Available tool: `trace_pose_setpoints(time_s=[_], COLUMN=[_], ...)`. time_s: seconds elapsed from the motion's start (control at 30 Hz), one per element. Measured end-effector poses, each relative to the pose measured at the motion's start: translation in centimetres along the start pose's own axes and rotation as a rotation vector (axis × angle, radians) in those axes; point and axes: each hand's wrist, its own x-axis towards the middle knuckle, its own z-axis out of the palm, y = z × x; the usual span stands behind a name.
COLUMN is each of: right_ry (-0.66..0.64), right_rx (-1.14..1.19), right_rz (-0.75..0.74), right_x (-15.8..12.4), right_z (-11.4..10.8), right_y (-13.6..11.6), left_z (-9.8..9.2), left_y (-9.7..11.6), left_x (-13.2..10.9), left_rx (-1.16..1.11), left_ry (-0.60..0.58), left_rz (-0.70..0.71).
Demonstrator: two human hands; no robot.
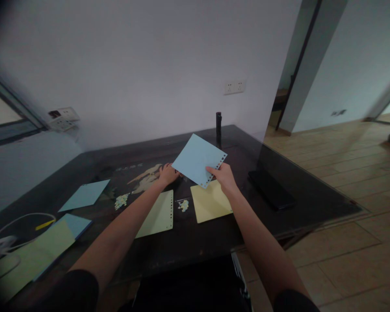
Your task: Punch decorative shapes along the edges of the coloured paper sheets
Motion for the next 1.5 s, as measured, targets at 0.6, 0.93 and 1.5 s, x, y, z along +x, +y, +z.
trace_pose_setpoints(time_s=[0.6, 0.93, 1.5], right_ry=[-0.006, -0.023, -0.023], right_rx=[-0.049, -0.043, -0.040], right_rz=[-0.018, -0.013, 0.002], right_x=[-0.2, 0.0, -0.4], right_z=[0.0, 0.1, 0.5], right_y=[-0.1, 0.3, 0.3], left_z=[-0.4, -3.7, -2.8], left_y=[-4.0, -8.8, -5.7], left_x=[-4.2, -5.4, -8.2], left_rx=[-0.165, -0.543, -0.113], left_ry=[0.079, 0.274, 0.203], left_rz=[0.223, -0.015, 0.129])
